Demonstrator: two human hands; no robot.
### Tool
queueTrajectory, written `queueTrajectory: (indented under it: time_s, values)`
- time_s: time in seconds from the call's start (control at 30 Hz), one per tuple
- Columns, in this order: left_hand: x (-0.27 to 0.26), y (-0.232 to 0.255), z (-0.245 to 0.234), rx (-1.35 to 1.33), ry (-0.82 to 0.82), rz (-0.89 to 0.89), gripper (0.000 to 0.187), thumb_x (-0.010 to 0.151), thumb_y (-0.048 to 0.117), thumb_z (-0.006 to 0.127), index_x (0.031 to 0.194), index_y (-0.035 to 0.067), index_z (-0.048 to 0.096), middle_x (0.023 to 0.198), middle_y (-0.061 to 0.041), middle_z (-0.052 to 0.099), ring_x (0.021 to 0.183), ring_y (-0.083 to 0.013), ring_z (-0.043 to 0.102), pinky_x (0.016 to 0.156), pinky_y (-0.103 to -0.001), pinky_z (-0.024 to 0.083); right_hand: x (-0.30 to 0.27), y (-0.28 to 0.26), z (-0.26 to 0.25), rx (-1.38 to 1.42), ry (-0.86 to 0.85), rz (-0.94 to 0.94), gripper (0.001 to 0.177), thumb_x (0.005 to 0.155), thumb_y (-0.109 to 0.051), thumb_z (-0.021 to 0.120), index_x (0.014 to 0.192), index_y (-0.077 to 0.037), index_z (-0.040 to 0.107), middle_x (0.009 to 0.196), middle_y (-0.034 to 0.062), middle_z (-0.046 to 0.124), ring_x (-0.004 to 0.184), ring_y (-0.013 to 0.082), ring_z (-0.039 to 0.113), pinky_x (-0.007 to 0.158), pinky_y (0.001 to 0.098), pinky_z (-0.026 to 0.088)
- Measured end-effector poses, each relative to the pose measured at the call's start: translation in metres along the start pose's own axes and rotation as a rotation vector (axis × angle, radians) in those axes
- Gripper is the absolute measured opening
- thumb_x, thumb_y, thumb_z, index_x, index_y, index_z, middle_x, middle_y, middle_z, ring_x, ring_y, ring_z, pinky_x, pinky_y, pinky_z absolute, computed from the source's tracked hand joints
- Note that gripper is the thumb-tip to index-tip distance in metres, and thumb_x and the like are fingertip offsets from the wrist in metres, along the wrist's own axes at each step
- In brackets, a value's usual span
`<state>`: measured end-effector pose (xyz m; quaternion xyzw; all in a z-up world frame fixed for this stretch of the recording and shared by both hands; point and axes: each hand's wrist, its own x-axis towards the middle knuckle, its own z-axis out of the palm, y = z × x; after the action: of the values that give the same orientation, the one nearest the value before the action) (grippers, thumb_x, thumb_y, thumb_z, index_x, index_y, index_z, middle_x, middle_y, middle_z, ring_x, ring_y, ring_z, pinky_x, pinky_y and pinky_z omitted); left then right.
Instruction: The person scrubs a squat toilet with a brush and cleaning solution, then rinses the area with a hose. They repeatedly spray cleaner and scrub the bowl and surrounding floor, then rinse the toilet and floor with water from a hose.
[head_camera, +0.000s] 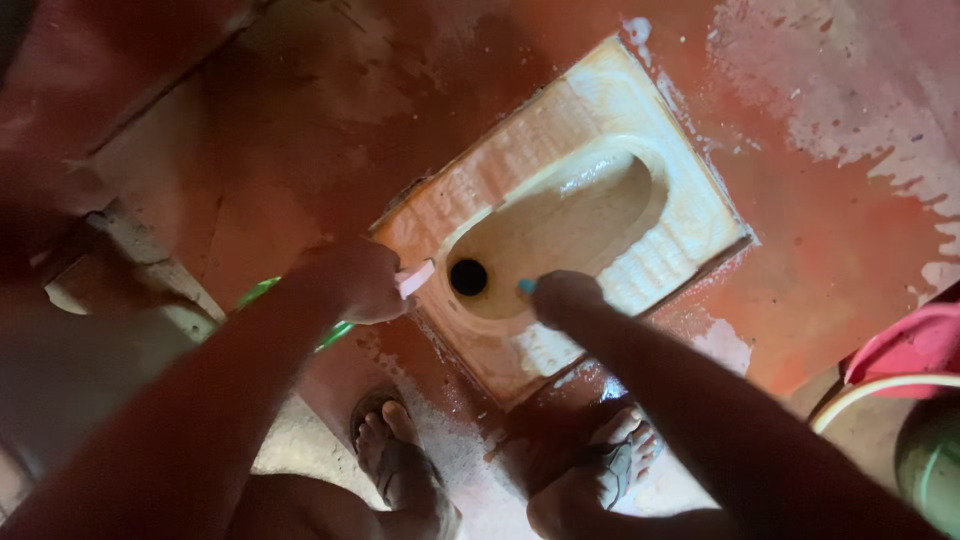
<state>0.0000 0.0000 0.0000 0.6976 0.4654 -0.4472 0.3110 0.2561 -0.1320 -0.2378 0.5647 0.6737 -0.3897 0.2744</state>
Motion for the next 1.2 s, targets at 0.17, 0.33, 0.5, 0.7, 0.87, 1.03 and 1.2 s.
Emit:
queueTrajectory:
  time_s: [0.17,0.33,0.5,0.7,0.87,1.03,1.2]
  values:
    - [-0.015,0.002,-0.01,-0.03,0.022,-0.07,0.049,0.084,0.057,0.07,0.117,0.021,0.076,0.119,-0.013,0.073,0.111,-0.0349,0.071,0.098,-0.051,0.056,0.025,-0.089,0.014,-0.163,-0.178,0.08,0.024,0.091,-0.027,0.068,0.11,-0.018,0.078,0.115,0.0065,0.072,0.106,0.029,0.071,0.076,0.0502,0.06]
    - [-0.015,-0.004,0.005,-0.042,0.012,-0.049,0.052,0.085,0.059,0.069,0.119,0.019,0.07,0.118,-0.013,0.072,0.112,-0.0354,0.069,0.097,-0.052,0.055,0.077,-0.077,0.037,-0.074,0.152,0.112,0.02,0.087,-0.027,0.068,0.099,-0.019,0.081,0.103,0.0092,0.077,0.097,0.0294,0.074,0.073,0.0471,0.057]
    - [-0.006,-0.019,0.017,-0.084,0.003,0.007,0.052,0.084,0.057,0.068,0.121,0.02,0.067,0.118,-0.012,0.073,0.111,-0.0348,0.07,0.096,-0.053,0.054,0.092,-0.004,0.031,-0.114,0.449,0.167,0.019,0.091,-0.023,0.062,0.09,-0.018,0.081,0.093,0.008,0.077,0.09,0.0271,0.075,0.068,0.0458,0.055]
    - [0.002,-0.018,0.001,-0.059,0.022,0.003,0.055,0.083,0.056,0.069,0.125,0.02,0.065,0.118,-0.014,0.07,0.11,-0.0369,0.068,0.094,-0.055,0.053,0.083,-0.053,0.088,-0.075,0.32,0.137,0.019,0.091,-0.025,0.064,0.094,-0.018,0.081,0.095,0.009,0.077,0.091,0.0284,0.075,0.069,0.0474,0.056]
    - [0.002,-0.007,-0.009,-0.094,0.035,0.018,0.056,0.083,0.056,0.07,0.124,0.02,0.065,0.117,-0.014,0.071,0.109,-0.0371,0.069,0.092,-0.054,0.054,0.077,-0.093,0.091,0.041,0.145,-0.017,0.02,0.09,-0.027,0.066,0.097,-0.017,0.081,0.097,0.0099,0.077,0.092,0.0296,0.074,0.071,0.0488,0.056]
    - [0.003,-0.008,0.005,-0.116,0.008,0.031,0.056,0.082,0.056,0.07,0.124,0.02,0.065,0.115,-0.014,0.071,0.107,-0.0373,0.069,0.091,-0.054,0.054,0.085,-0.018,0.023,-0.124,0.194,0.063,0.02,0.086,-0.032,0.069,0.095,-0.018,0.081,0.097,0.0088,0.076,0.093,0.0287,0.073,0.07,0.0475,0.053]
    - [0.004,-0.012,-0.005,-0.107,0.012,0.043,0.056,0.082,0.056,0.07,0.124,0.02,0.066,0.114,-0.014,0.072,0.106,-0.0374,0.069,0.09,-0.053,0.054,0.108,-0.026,0.059,-0.135,0.355,0.072,0.035,0.093,-0.044,0.062,0.093,-0.013,0.08,0.095,0.0131,0.075,0.09,0.0303,0.074,0.073,0.0488,0.052]
